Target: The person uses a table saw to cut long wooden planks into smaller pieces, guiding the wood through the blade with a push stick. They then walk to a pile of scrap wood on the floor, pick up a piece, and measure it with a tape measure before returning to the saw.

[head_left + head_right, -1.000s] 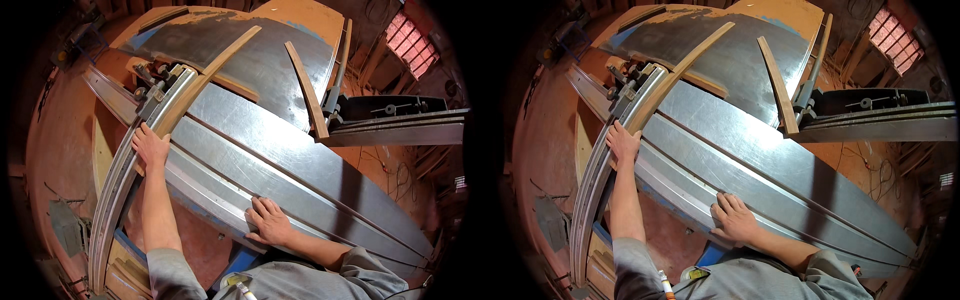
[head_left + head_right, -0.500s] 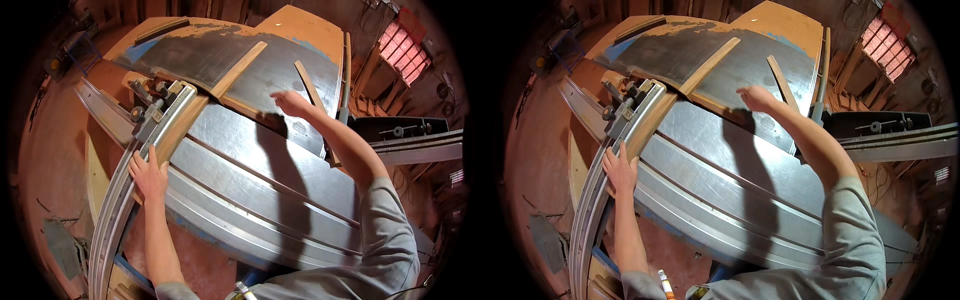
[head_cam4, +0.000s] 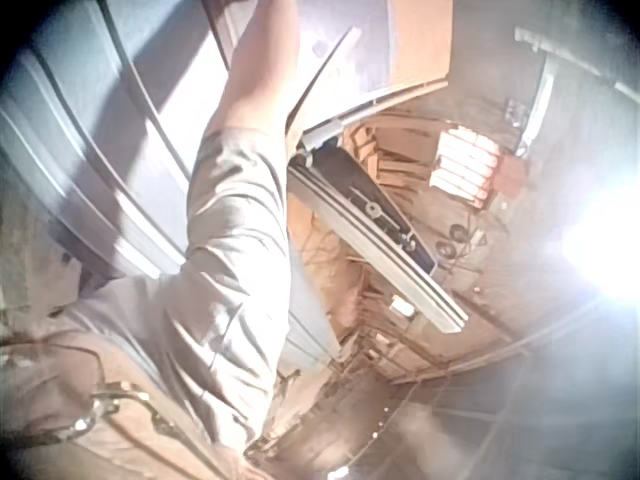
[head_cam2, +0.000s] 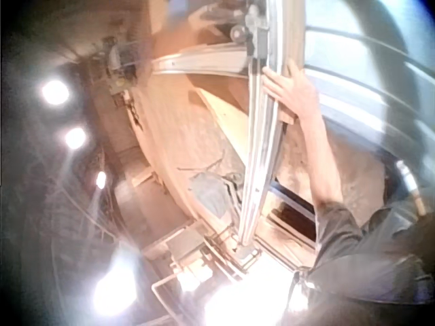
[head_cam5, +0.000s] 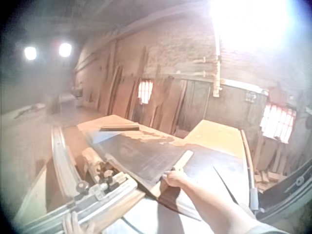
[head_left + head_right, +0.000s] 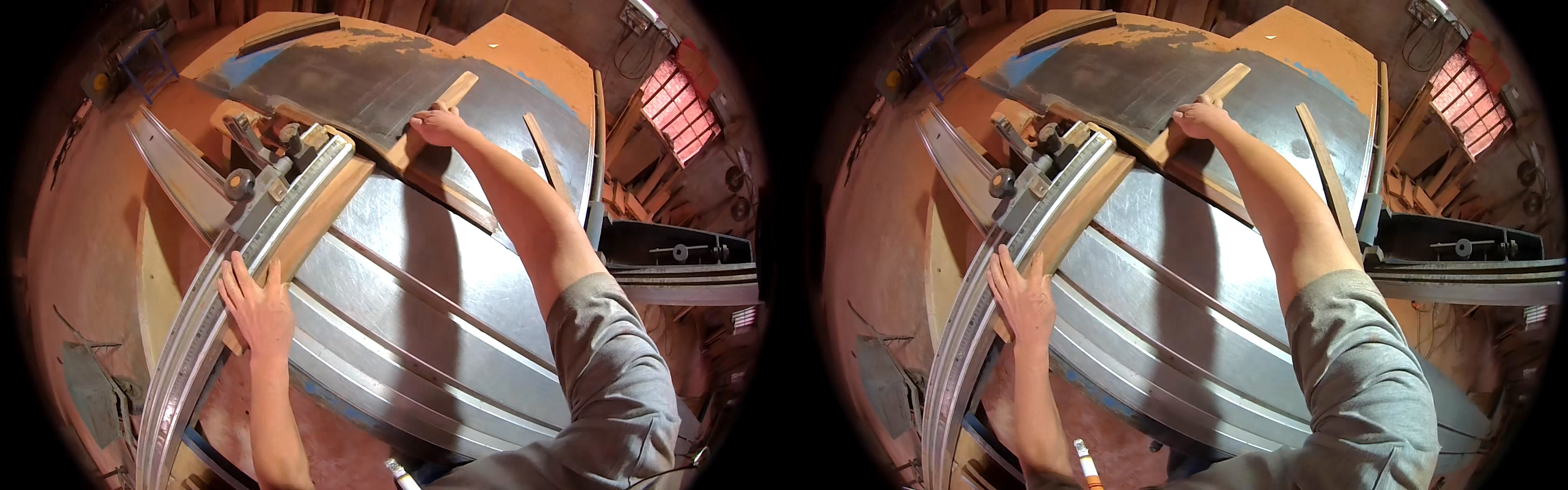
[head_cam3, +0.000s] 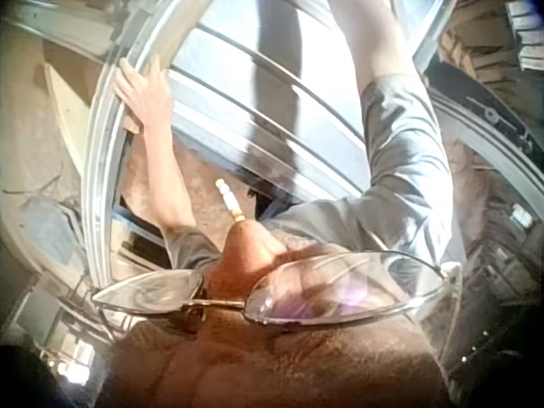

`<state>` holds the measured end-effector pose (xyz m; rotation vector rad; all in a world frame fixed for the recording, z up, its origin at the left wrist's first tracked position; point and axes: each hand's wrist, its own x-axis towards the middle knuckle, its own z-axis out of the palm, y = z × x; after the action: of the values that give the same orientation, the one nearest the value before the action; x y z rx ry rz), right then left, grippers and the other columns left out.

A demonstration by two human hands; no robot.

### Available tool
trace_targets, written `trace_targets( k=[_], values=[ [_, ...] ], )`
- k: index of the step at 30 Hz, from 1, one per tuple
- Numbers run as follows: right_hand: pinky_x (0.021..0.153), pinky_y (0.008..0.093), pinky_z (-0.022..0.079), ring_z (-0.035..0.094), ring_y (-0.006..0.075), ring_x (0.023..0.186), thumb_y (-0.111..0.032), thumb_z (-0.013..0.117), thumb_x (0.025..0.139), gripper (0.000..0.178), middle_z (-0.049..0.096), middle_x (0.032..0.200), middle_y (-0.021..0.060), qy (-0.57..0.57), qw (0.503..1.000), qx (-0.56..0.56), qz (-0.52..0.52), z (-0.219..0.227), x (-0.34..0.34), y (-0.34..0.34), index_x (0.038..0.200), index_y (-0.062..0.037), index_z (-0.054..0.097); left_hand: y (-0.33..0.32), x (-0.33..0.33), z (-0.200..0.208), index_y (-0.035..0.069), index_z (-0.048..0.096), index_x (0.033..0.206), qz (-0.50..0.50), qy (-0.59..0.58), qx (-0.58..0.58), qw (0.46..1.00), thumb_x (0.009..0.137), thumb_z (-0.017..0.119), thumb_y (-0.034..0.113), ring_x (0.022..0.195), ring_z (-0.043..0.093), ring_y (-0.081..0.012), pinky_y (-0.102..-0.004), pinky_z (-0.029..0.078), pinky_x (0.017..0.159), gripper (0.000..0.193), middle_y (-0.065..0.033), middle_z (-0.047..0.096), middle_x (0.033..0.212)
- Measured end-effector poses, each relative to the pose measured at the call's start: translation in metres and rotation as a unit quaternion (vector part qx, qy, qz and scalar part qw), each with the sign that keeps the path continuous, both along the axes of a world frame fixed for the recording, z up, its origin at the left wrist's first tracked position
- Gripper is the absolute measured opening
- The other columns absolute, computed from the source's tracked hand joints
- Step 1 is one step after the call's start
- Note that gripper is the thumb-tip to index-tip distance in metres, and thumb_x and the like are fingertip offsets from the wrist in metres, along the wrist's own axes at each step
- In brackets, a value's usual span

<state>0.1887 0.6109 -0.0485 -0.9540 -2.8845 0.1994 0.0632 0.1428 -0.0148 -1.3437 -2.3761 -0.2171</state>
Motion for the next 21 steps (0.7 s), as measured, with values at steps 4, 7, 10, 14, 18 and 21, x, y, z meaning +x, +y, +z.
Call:
trace_targets(
  k=[4,7,10,14,18,21],
  values=[
    [0.102,0.0492,0.041,0.047,0.0368,0.126,-0.03,0.052,0.096,0.028,0.059,0.133,0.012,-0.174,0.982,0.01,-0.067,0.018,0.047,-0.01,0.108,-0.0173,0.073,-0.002,0.011,-0.015,0.006,0.065,0.122,0.03,0.053,-0.019,0.998,0.086,0.066,0.013,0.127,0.043,-0.0409,-0.0528,0.035,0.111,0.037,-0.026,0.044,0.14],
    [0.105,0.0449,0.043,0.048,0.0352,0.126,-0.019,0.057,0.091,0.025,0.049,0.142,0.0157,-0.073,0.984,-0.024,-0.159,0.004,0.151,-0.012,0.11,-0.0123,0.072,0.001,0.032,-0.012,0.003,0.059,0.128,0.106,-0.041,-0.087,0.99,0.086,0.066,0.015,0.124,0.047,-0.0362,-0.0484,0.041,0.105,0.044,-0.0187,0.049,0.136],
    [0.106,0.0467,0.043,0.047,0.0415,0.125,-0.011,0.052,0.091,0.027,0.051,0.133,0.0227,0.031,0.98,0.054,-0.187,0.001,0.222,-0.035,0.114,-0.0035,0.064,-0.011,0.037,-0.022,0.003,0.056,0.131,0.115,-0.047,-0.069,0.99,0.087,0.066,0.015,0.12,0.05,-0.034,-0.048,0.044,0.099,0.047,-0.0155,0.053,0.132],
    [0.102,0.0502,0.043,0.047,0.0453,0.125,-0.04,0.065,0.09,0.056,0.058,0.121,0.0285,-0.072,0.966,0.041,-0.247,0.047,0.249,-0.105,0.121,0.0064,0.054,-0.024,0.023,-0.017,0.001,0.056,0.127,0.159,-0.012,-0.037,0.987,0.087,0.067,0.016,0.113,0.055,-0.0351,-0.0493,0.048,0.092,0.044,-0.0157,0.058,0.123],
    [0.097,0.0509,0.047,0.052,0.045,0.117,-0.052,0.067,0.087,0.074,0.054,0.125,0.0289,-0.088,0.911,-0.044,-0.4,0.047,0.296,-0.139,0.135,0.0013,0.049,-0.012,0.022,-0.001,-0.002,0.06,0.112,0.118,-0.082,-0.073,0.987,0.082,0.071,0.024,0.107,0.057,-0.0404,-0.0504,0.048,0.092,0.042,-0.0219,0.06,0.106],
    [0.093,0.0499,0.05,0.057,0.0423,0.114,-0.051,0.07,0.086,0.068,0.06,0.115,0.0259,-0.102,0.927,-0.041,-0.359,0.05,0.306,-0.154,0.128,-0.0007,0.055,-0.016,0.022,0.01,0.0,0.059,0.11,0.149,-0.122,-0.098,0.976,0.08,0.073,0.029,0.108,0.057,-0.0386,-0.052,0.049,0.09,0.043,-0.0198,0.06,0.107]
  ],
)
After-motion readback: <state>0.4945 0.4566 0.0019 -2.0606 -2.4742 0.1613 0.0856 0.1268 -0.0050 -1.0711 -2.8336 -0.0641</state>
